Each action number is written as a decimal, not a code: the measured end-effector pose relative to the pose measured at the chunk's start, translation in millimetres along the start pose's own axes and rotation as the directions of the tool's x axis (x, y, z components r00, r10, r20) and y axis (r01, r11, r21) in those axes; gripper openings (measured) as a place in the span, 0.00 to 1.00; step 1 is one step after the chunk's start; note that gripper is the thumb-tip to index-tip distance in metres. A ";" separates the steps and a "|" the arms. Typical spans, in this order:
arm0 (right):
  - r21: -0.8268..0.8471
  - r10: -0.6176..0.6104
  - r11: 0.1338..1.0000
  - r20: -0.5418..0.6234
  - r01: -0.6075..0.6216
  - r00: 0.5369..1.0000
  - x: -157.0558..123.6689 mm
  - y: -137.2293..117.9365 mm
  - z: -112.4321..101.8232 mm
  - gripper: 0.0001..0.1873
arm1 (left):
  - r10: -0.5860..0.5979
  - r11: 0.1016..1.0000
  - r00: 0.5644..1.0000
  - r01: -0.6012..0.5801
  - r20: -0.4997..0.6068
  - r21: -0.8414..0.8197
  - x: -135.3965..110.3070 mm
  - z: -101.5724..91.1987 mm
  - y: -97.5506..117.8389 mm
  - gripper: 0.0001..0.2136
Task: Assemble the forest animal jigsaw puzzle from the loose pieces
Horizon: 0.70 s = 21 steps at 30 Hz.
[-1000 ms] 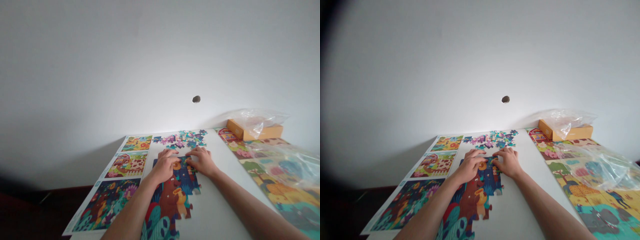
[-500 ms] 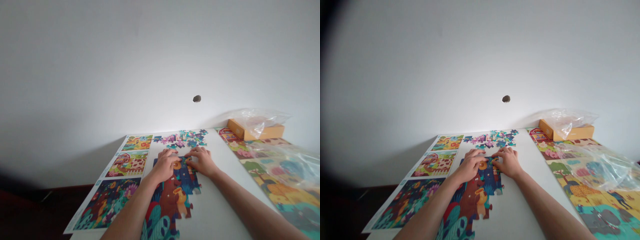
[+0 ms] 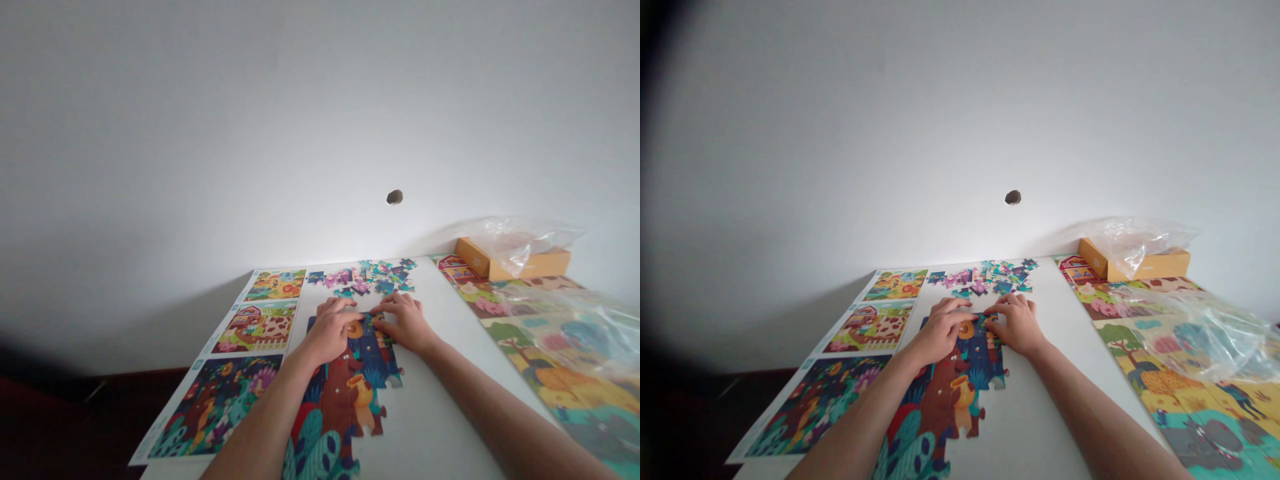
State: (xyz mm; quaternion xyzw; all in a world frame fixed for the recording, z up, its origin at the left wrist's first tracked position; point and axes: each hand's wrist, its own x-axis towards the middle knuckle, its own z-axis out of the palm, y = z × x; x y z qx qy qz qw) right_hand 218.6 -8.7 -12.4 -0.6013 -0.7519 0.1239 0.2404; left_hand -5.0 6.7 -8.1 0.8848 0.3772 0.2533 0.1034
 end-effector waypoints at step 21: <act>0.117 -0.051 0.992 -0.012 0.052 0.999 0.8 -2.6 2.5 0.21 | -0.023 1.000 1.000 0.023 0.005 -0.001 1.7 -2.2 5.3 0.23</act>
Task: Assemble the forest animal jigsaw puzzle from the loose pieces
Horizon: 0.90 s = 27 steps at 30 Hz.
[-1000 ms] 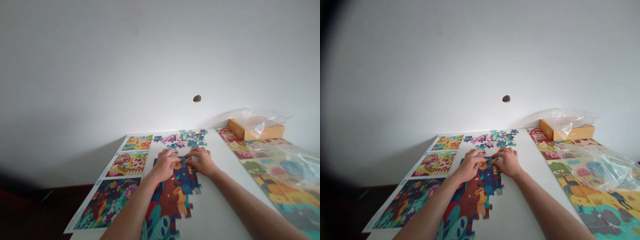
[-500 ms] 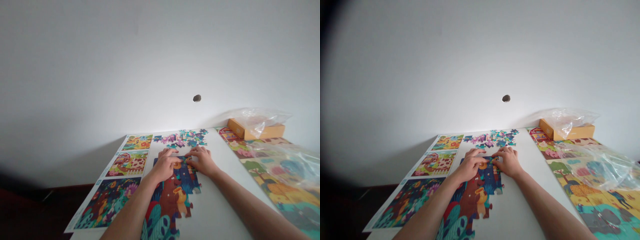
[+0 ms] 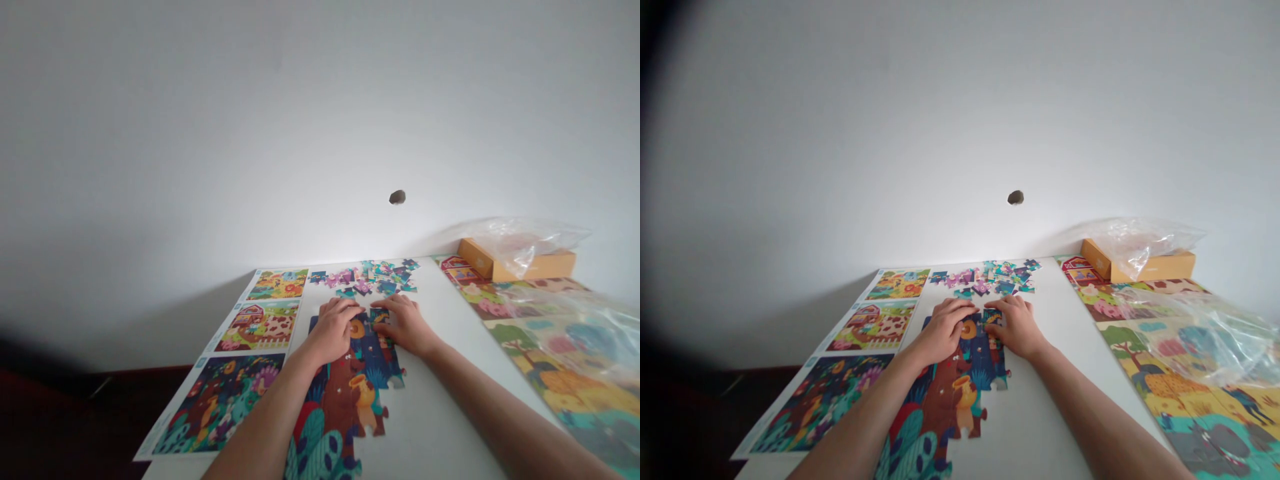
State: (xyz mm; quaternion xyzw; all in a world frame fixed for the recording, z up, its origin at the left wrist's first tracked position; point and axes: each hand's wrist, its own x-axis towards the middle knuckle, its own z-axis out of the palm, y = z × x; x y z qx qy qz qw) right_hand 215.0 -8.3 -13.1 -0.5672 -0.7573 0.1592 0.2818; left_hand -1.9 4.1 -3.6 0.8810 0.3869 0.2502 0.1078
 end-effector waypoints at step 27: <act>0.031 0.320 0.945 -0.277 -0.324 0.906 10.2 38.7 -8.0 0.13 | -0.285 0.924 0.943 0.318 -0.169 0.213 -0.7 2.8 -16.0 0.12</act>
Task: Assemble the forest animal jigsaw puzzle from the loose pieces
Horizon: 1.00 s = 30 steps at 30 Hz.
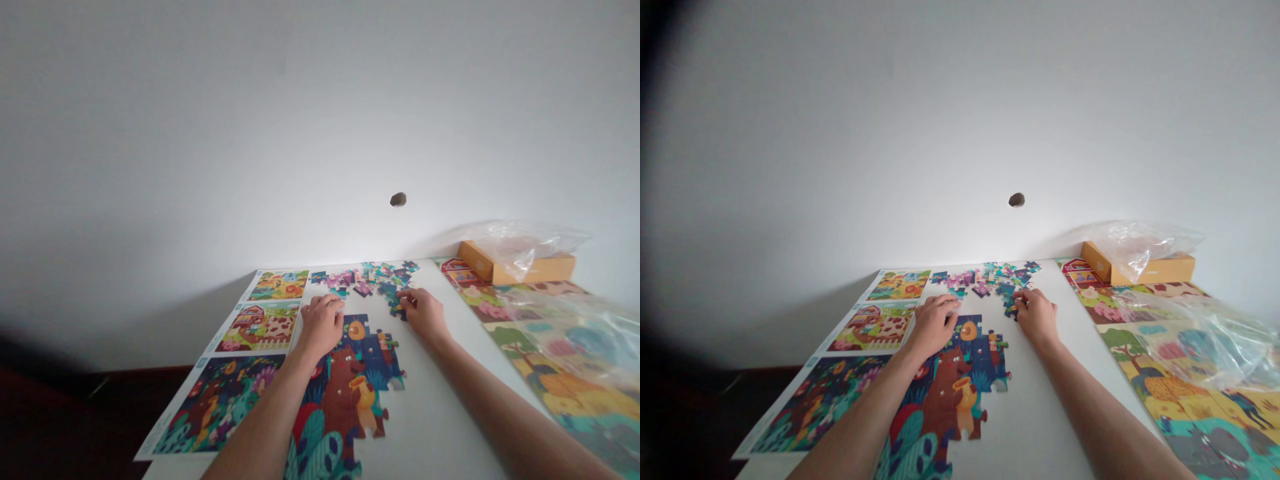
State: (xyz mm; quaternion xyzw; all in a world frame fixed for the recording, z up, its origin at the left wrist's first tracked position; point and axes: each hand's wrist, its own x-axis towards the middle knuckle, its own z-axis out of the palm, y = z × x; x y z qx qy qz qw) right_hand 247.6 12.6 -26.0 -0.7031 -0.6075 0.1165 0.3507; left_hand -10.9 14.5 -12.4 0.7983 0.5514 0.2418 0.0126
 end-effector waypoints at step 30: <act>-0.328 -0.068 0.943 -0.006 0.062 0.998 2.3 2.0 -17.2 0.16 | 0.031 1.000 1.000 -0.031 -0.003 0.001 0.8 0.2 -0.8 0.12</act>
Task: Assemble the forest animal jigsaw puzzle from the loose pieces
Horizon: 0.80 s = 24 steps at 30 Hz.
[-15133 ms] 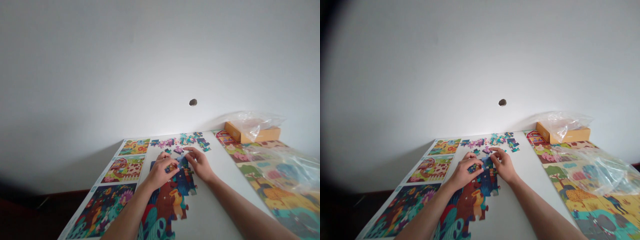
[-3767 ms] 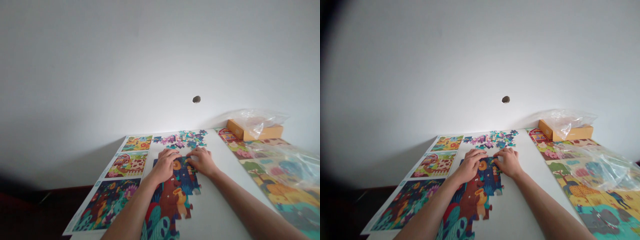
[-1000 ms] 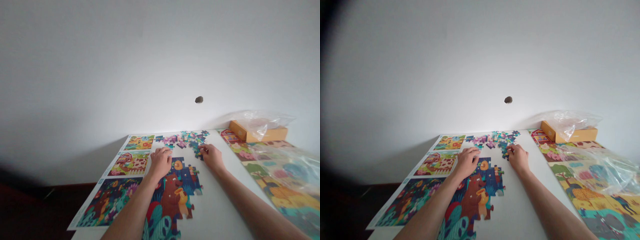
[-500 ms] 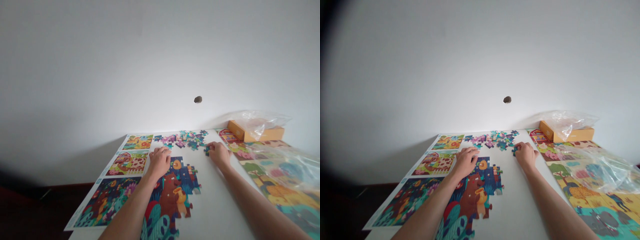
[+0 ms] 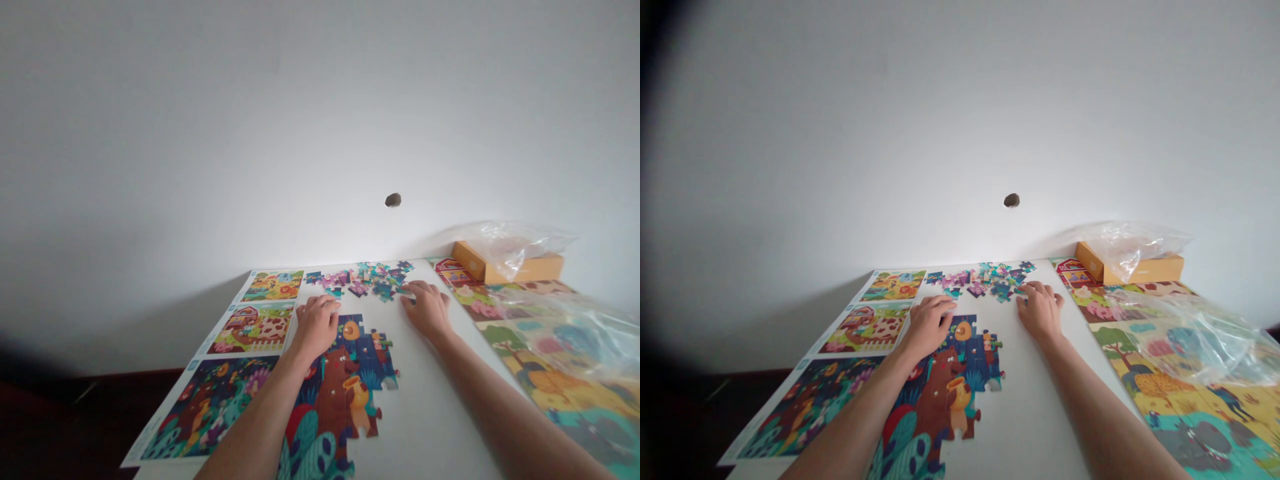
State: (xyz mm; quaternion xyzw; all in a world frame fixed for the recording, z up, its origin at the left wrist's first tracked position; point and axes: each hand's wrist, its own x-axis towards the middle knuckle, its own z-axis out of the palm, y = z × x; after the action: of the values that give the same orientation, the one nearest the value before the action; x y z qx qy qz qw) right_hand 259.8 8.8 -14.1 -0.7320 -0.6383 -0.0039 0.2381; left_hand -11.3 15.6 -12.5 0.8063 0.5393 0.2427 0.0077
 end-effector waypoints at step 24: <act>0.166 -0.294 0.947 0.097 0.276 0.951 -3.2 -16.9 3.0 0.11 | 0.065 0.995 0.997 -0.062 0.034 -0.077 0.3 -1.1 2.1 0.14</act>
State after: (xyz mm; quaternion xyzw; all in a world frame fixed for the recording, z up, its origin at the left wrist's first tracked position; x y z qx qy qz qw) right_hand 242.5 8.1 -12.0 -0.6109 -0.7491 0.0541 0.2505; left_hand -9.8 14.7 -10.8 0.8265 0.5036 0.2482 0.0405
